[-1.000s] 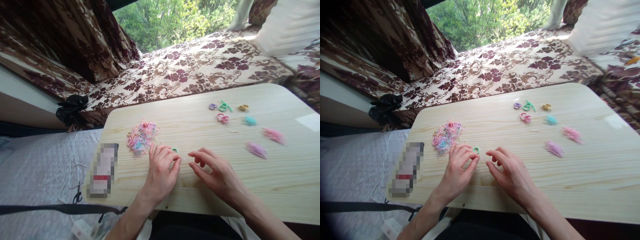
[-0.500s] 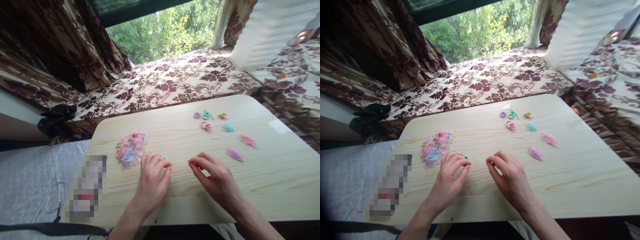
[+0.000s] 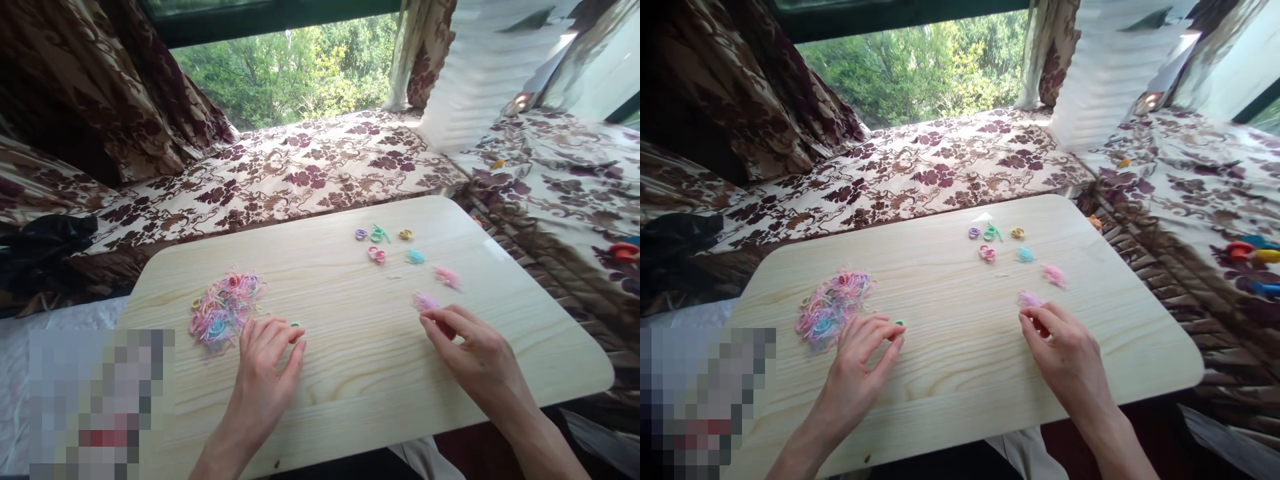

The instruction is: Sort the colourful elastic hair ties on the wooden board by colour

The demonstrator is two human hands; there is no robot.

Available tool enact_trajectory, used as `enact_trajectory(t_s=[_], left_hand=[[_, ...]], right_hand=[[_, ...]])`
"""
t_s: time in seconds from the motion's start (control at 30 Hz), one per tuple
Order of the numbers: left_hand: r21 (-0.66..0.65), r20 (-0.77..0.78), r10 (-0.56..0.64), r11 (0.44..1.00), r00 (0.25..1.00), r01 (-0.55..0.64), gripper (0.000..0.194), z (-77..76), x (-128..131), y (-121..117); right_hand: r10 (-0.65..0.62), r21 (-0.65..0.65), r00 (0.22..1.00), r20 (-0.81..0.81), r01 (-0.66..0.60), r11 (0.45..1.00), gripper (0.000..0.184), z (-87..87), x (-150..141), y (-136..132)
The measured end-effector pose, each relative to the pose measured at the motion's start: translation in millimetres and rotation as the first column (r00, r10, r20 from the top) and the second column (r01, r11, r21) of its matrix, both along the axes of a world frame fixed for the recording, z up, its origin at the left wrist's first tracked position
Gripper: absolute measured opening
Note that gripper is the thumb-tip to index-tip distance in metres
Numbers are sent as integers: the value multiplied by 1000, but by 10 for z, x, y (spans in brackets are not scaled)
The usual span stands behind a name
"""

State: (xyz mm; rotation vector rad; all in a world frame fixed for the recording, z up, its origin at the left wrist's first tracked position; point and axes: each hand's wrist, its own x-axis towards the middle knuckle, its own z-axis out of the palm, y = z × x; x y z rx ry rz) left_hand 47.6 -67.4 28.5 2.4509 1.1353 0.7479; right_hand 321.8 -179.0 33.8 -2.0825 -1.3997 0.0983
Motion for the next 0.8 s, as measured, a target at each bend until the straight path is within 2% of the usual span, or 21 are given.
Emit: enact_trajectory(t_s=[0.17,0.33,0.57,0.8], left_hand=[[23,-9,-5,1000,1000,6,11,-26,-19,19],[38,-18,-13,999,1000,14,10,-55,-52,33],[69,-50,40,997,998,-37,13,-91,-90,40],[93,-52,76,993,996,-71,14,-102,-142,99]], right_hand=[[-77,0,993,90,77,997,23,-29,128,-88],[-128,-16,978,166,133,991,22,-44,240,-39],[-122,-35,976,181,131,991,23,-99,251,39],[-106,-6,977,185,109,994,24,17,200,-22]])
